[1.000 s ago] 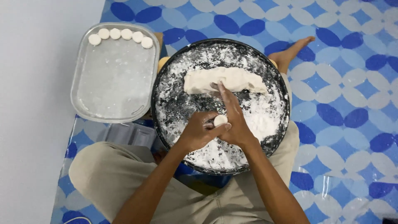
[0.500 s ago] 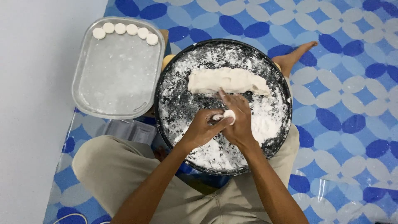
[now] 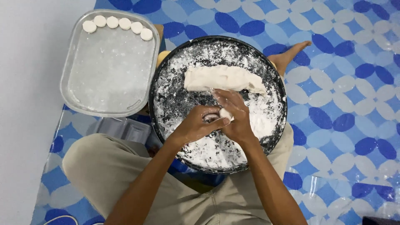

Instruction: Pinching off small pieces of dough from a larger mass and rolling them into small balls by hand.

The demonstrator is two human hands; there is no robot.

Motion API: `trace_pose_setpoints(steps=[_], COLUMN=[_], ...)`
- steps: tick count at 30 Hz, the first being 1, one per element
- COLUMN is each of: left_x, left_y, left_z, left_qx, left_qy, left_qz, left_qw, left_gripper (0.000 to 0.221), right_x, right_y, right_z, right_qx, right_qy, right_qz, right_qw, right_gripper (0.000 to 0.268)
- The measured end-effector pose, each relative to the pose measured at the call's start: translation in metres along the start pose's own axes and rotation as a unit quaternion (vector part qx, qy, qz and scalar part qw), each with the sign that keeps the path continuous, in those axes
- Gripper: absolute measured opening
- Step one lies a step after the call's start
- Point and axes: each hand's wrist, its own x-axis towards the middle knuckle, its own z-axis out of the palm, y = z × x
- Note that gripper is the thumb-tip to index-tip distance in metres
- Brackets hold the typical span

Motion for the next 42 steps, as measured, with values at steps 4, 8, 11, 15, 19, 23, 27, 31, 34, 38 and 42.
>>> trace_pose_setpoints(steps=[4, 8, 11, 15, 19, 23, 27, 31, 34, 38, 42], left_x=[-0.004, -0.005, -0.004, 0.001, -0.006, 0.001, -0.007, -0.005, -0.002, -0.006, -0.004], left_y=[-0.016, -0.057, -0.057, -0.045, -0.031, -0.028, -0.057, -0.113, -0.129, -0.118, -0.149], left_z=[0.008, 0.008, 0.008, 0.007, 0.010, 0.004, -0.003, -0.005, 0.002, 0.016, -0.002], left_qx=[-0.002, -0.002, 0.005, 0.049, 0.058, 0.140, 0.091, 0.124, 0.171, 0.183, 0.321], left_qy=[0.003, 0.021, 0.032, 0.040, 0.047, 0.030, 0.049, 0.094, 0.118, 0.132, 0.120], left_qz=[0.010, 0.018, 0.016, 0.012, -0.031, -0.053, -0.085, -0.040, -0.057, -0.070, -0.142], left_qw=[1.000, 1.000, 0.999, 0.998, 0.997, 0.988, 0.991, 0.987, 0.977, 0.972, 0.929], left_gripper=[0.026, 0.020, 0.019, 0.023, 0.031, 0.035, 0.034, 0.044, 0.057, 0.057, 0.055], right_x=[-0.003, -0.005, -0.003, -0.014, -0.023, -0.022, -0.007, -0.024, -0.045, -0.083, -0.090], right_y=[-0.001, 0.000, -0.001, 0.009, 0.007, -0.004, -0.040, -0.032, -0.014, 0.028, 0.044], right_z=[0.001, 0.008, 0.011, 0.014, 0.021, 0.023, 0.010, 0.009, 0.013, 0.030, 0.030], right_qx=[0.007, 0.105, 0.126, 0.060, -0.015, -0.065, -0.014, 0.013, -0.081, -0.137, -0.160], right_qy=[0.016, 0.030, 0.042, 0.040, 0.042, 0.017, -0.116, -0.107, -0.082, -0.049, -0.053], right_qz=[0.049, 0.077, 0.078, 0.074, 0.070, 0.099, 0.217, 0.234, 0.219, 0.250, 0.243], right_qw=[0.999, 0.991, 0.988, 0.995, 0.997, 0.993, 0.969, 0.966, 0.969, 0.957, 0.955], right_gripper=[0.052, 0.049, 0.046, 0.044, 0.035, 0.034, 0.110, 0.098, 0.056, 0.041, 0.037])
